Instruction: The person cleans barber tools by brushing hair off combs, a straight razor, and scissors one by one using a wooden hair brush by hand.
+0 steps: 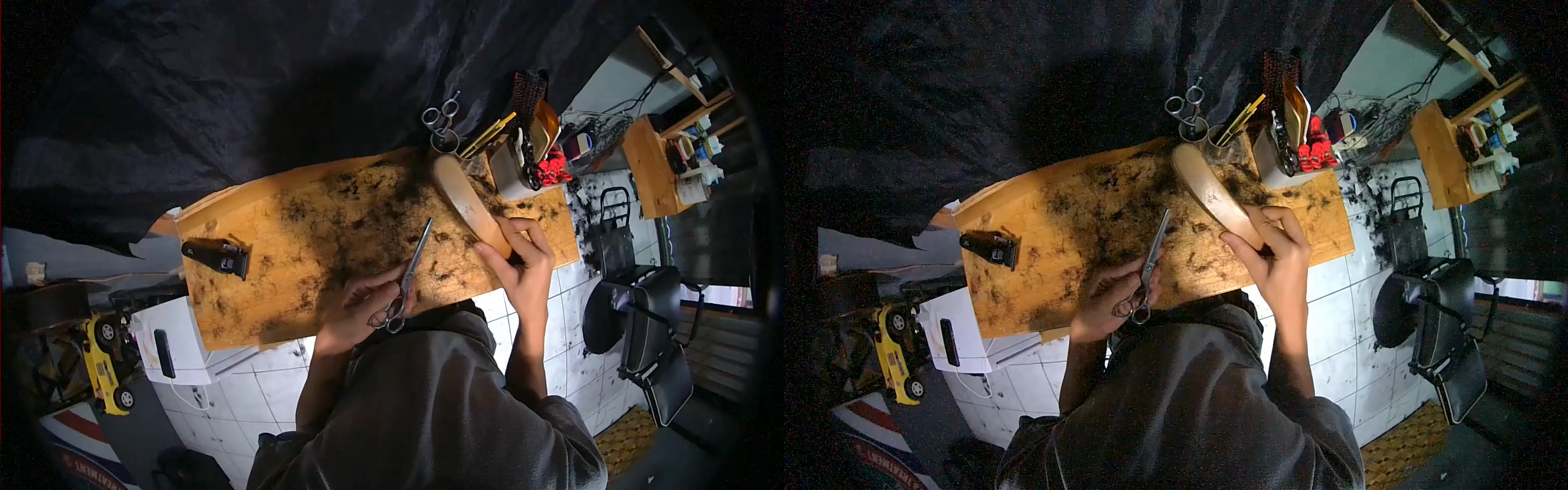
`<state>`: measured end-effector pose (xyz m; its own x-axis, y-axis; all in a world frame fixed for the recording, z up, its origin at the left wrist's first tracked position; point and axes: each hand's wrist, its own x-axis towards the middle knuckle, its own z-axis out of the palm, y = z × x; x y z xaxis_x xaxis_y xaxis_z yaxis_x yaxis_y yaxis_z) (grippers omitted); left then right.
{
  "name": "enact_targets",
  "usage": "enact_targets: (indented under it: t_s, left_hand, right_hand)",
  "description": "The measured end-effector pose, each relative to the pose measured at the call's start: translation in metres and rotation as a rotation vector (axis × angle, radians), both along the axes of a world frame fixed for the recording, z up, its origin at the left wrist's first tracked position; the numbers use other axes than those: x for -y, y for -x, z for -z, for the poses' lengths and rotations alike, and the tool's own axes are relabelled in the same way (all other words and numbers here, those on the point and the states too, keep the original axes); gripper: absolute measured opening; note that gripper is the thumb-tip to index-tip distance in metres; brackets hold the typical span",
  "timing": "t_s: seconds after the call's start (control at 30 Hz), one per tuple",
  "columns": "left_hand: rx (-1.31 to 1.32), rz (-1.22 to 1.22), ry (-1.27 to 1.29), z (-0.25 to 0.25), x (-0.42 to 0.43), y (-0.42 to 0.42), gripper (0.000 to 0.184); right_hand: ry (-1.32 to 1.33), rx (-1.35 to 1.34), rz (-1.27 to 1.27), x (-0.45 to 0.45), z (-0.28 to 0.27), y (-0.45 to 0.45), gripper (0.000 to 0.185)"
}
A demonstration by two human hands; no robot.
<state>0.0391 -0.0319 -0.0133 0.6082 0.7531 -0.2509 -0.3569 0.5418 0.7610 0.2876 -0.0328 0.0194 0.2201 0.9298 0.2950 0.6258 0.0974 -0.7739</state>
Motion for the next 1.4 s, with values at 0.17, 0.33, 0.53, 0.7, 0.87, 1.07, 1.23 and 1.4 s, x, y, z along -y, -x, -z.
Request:
enact_targets:
  t_s: [0.17,0.33,0.53,0.7,0.87,1.07,1.23,1.4]
  left_hand:
    - [-0.227,-0.108,-0.163,0.020,-0.001,-0.001,0.030]
    - [-0.108,-0.131,-0.157,0.012,0.001,-0.001,0.032]
    - [-0.151,0.038,-0.241,-0.012,0.001,0.004,0.030]
    - [-0.317,-0.054,-0.028,-0.014,-0.002,0.002,0.033]
    - [-0.204,-0.160,-0.187,0.010,-0.004,-0.004,0.033]
    - [-0.280,0.004,-0.138,-0.013,0.001,0.001,0.038]
    - [-0.180,-0.234,-0.090,0.015,-0.002,-0.006,0.046]
    - [-0.139,-0.254,-0.162,0.002,-0.004,-0.010,0.044]
  right_hand:
    - [-0.019,-0.073,-0.528,0.013,0.003,-0.007,0.043]
    - [0.058,-0.117,-0.648,0.014,0.004,0.005,0.045]
    - [-0.004,-0.032,-0.062,0.002,-0.007,0.007,0.044]
    - [-0.040,-0.093,-0.486,0.010,-0.002,0.001,0.041]
    - [0.034,-0.041,-0.643,0.014,0.001,0.006,0.044]
    - [-0.067,-0.046,-0.058,-0.002,0.000,0.009,0.041]
    - [0.012,-0.138,-0.505,0.012,0.001,0.000,0.041]
    - [0.058,-0.027,-0.560,0.018,0.004,0.015,0.044]
